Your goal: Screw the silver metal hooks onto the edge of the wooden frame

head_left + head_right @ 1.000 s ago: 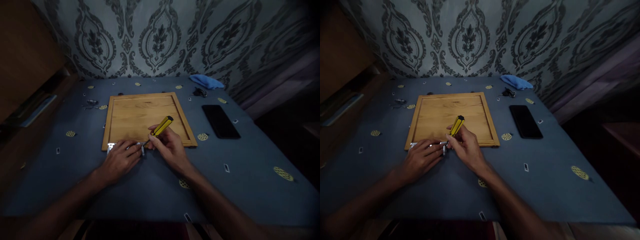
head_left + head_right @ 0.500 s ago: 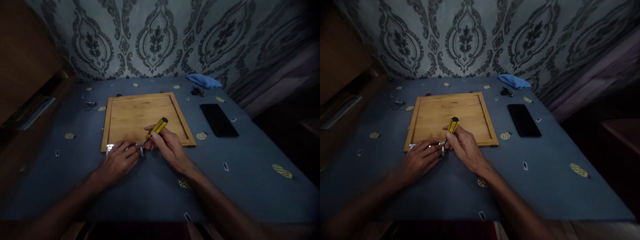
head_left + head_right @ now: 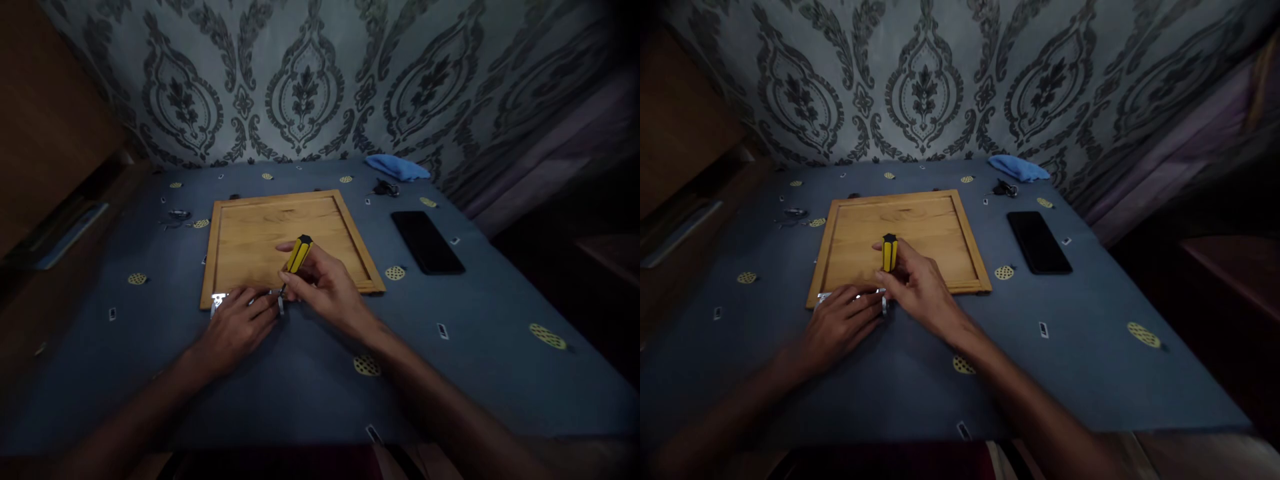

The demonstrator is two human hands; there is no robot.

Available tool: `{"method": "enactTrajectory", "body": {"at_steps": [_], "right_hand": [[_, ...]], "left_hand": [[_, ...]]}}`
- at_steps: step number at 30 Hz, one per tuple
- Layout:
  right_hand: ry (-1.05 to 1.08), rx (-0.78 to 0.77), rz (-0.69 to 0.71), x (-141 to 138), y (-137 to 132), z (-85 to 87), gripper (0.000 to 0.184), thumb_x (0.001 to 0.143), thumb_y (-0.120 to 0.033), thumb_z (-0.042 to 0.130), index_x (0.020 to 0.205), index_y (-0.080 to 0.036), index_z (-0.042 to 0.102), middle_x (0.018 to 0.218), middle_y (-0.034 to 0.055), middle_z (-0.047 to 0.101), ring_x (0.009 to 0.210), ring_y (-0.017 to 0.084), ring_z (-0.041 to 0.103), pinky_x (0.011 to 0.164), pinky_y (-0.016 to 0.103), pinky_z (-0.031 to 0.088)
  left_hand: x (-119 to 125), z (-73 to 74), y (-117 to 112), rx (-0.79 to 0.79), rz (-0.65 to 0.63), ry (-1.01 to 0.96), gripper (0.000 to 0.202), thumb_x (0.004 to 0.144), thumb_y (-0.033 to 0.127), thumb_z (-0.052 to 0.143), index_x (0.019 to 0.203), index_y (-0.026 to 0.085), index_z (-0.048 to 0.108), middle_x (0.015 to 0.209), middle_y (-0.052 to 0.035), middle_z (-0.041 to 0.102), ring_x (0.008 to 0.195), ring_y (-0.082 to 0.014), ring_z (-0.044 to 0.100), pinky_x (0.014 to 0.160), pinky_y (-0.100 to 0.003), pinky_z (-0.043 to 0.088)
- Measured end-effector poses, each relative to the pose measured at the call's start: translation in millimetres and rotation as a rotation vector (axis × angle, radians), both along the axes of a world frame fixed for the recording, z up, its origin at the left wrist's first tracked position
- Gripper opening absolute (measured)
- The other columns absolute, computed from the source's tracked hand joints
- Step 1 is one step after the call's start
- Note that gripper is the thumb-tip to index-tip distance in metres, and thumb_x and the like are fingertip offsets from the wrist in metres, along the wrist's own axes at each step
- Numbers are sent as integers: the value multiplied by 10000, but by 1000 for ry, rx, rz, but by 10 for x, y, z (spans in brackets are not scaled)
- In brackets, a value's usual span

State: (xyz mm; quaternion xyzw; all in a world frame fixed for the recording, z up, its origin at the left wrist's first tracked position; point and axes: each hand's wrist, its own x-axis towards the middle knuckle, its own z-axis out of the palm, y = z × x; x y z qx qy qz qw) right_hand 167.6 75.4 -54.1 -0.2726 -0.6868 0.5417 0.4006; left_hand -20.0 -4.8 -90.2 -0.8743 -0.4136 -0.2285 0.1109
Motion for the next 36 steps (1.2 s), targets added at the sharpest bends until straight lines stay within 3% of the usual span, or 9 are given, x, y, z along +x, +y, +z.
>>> {"method": "enactTrajectory", "body": {"at_steps": [3, 6, 10, 13, 17, 22, 27, 31, 36], "right_hand": [[-40, 0, 64, 19, 33, 88, 291, 971, -355, 582, 1206, -185, 595, 781, -25, 603, 620, 112, 623, 598, 264, 515], [-28, -44, 124, 30, 52, 180, 296, 987, -451, 555, 1090, -182, 622, 807, -12, 607, 639, 112, 633, 606, 265, 518], [26, -122, 94, -17, 51, 195, 357, 884, -539, 686, 826, -203, 581, 680, -55, 521, 550, 88, 539, 516, 231, 457], [78, -178, 38, -66, 45, 141, 419, 794, -559, 773, 744, -210, 546, 642, -68, 476, 518, 79, 480, 466, 218, 421], [166, -204, 47, -54, 31, 98, 336, 812, -482, 783, 860, -202, 602, 721, -53, 533, 541, 74, 495, 480, 215, 435], [172, -149, 86, 43, 6, 99, 296, 944, -422, 639, 1135, -197, 649, 821, -28, 586, 620, 83, 592, 582, 235, 489], [221, -152, 20, 61, 8, 63, 282, 870, -451, 737, 912, -183, 664, 842, -22, 613, 496, 40, 518, 445, 208, 395], [234, -225, -43, 49, 22, 49, 362, 770, -470, 830, 809, -196, 597, 805, -25, 639, 474, 43, 469, 409, 209, 393], [258, -242, -9, 78, 23, 93, 359, 764, -454, 839, 889, -218, 598, 761, -52, 597, 498, 63, 513, 451, 217, 442]], "left_hand": [[-3, -10, -2, -16, -4, 2, 172, 1022, 188, 562, 1151, 139, 665, 1145, -51, 767, 1057, -249, 667, 875, -401, 492], [-6, -17, 0, -24, -9, -5, 172, 1022, 187, 559, 1149, 140, 666, 1130, -51, 769, 1068, -256, 664, 877, -405, 495], [-8, -20, 6, -14, -17, -15, 177, 1033, 192, 537, 1138, 134, 667, 1103, -47, 774, 1055, -256, 665, 867, -406, 495], [-8, -17, 5, -25, -8, -11, 186, 1043, 197, 517, 1138, 146, 668, 1121, -45, 773, 1056, -250, 663, 871, -410, 490], [-4, 0, 4, -32, -4, 3, 174, 1035, 194, 530, 1124, 146, 671, 1140, -55, 771, 1072, -254, 663, 868, -412, 491], [2, 17, 7, -45, -12, 5, 161, 1030, 191, 538, 1123, 147, 662, 1114, -57, 773, 1048, -257, 675, 856, -414, 491], [-5, 6, 9, -43, -17, 4, 170, 1017, 167, 551, 1143, 144, 664, 1145, -63, 768, 1064, -255, 671, 892, -417, 493], [-5, 4, 10, -34, -13, -9, 185, 1014, 180, 553, 1145, 156, 682, 1133, -72, 769, 1065, -254, 671, 889, -422, 515], [-4, 16, 13, -51, -16, -9, 190, 1017, 183, 550, 1154, 153, 678, 1131, -70, 770, 1057, -257, 676, 885, -426, 523]]}}
